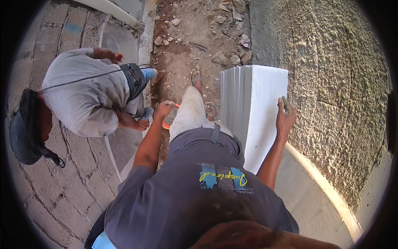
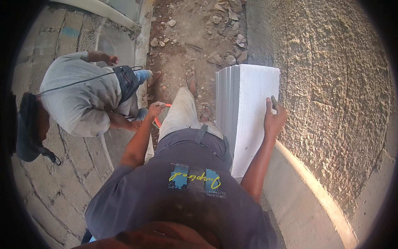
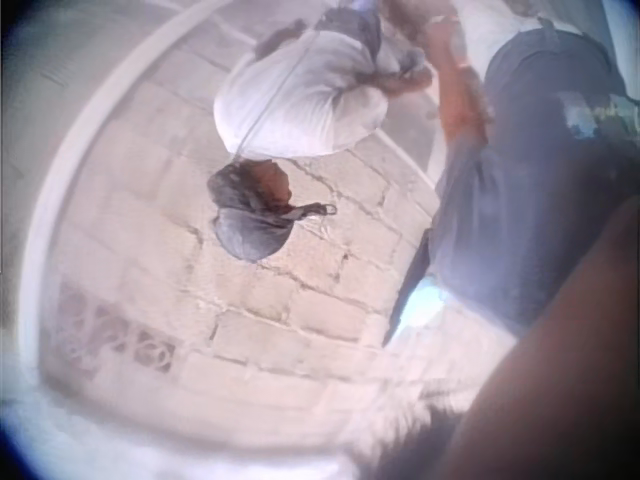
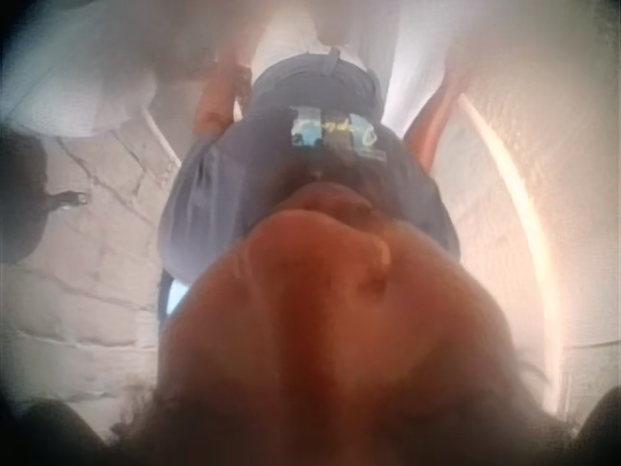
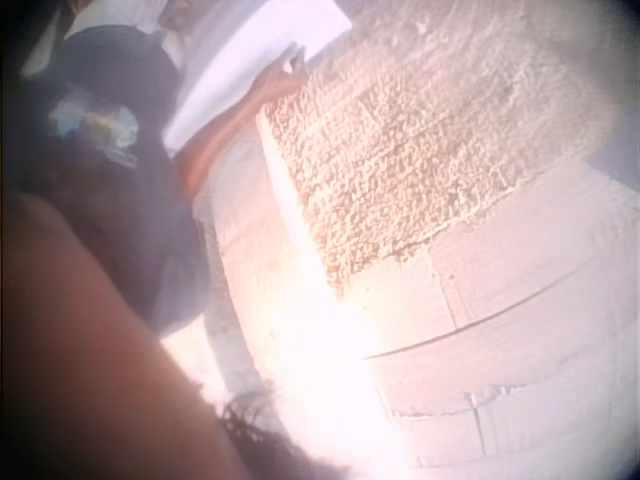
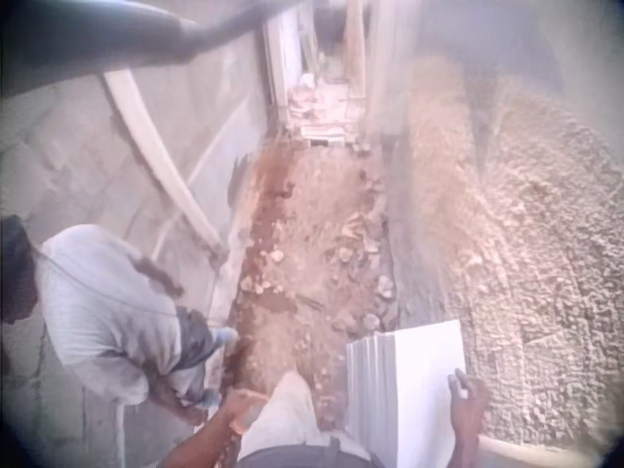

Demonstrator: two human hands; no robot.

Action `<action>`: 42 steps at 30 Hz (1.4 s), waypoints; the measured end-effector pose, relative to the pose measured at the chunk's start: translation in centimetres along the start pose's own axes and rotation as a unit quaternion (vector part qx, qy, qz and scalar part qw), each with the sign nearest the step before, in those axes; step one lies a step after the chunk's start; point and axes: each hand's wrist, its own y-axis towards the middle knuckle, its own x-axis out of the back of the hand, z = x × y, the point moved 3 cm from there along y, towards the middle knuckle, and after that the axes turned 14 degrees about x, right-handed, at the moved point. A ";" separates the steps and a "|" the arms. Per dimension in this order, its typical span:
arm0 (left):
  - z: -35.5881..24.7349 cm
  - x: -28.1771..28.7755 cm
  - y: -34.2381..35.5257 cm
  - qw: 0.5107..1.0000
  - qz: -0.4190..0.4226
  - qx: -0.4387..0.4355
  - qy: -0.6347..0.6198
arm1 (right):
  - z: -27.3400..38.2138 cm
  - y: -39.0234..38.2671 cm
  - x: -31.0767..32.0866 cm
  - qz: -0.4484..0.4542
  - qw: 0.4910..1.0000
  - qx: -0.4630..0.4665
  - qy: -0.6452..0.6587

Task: The person scoops cement from a bucket and applies it to a wall base, then places white rectangular tiles along the wall and taps them with a hammer to secure them.

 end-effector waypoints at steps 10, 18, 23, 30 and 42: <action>-24.8 4.8 16.5 0.999 -0.039 -0.029 0.024 | 3.9 22.7 -23.9 0.217 0.976 -0.005 0.013; -46.3 14.8 17.7 0.987 -0.111 -0.112 0.015 | -0.3 36.4 -37.1 0.161 0.976 -0.096 0.111; -47.4 14.7 15.8 0.989 -0.121 -0.038 -0.076 | -7.3 44.9 -48.7 0.163 0.944 -0.231 0.168; -33.1 6.5 8.1 0.916 -0.060 0.393 -0.055 | -24.0 51.4 -70.7 0.273 0.907 -0.306 -0.095; -35.3 2.0 9.2 0.802 -0.131 0.568 -0.132 | -33.9 65.4 -90.9 0.355 0.908 -0.083 -0.207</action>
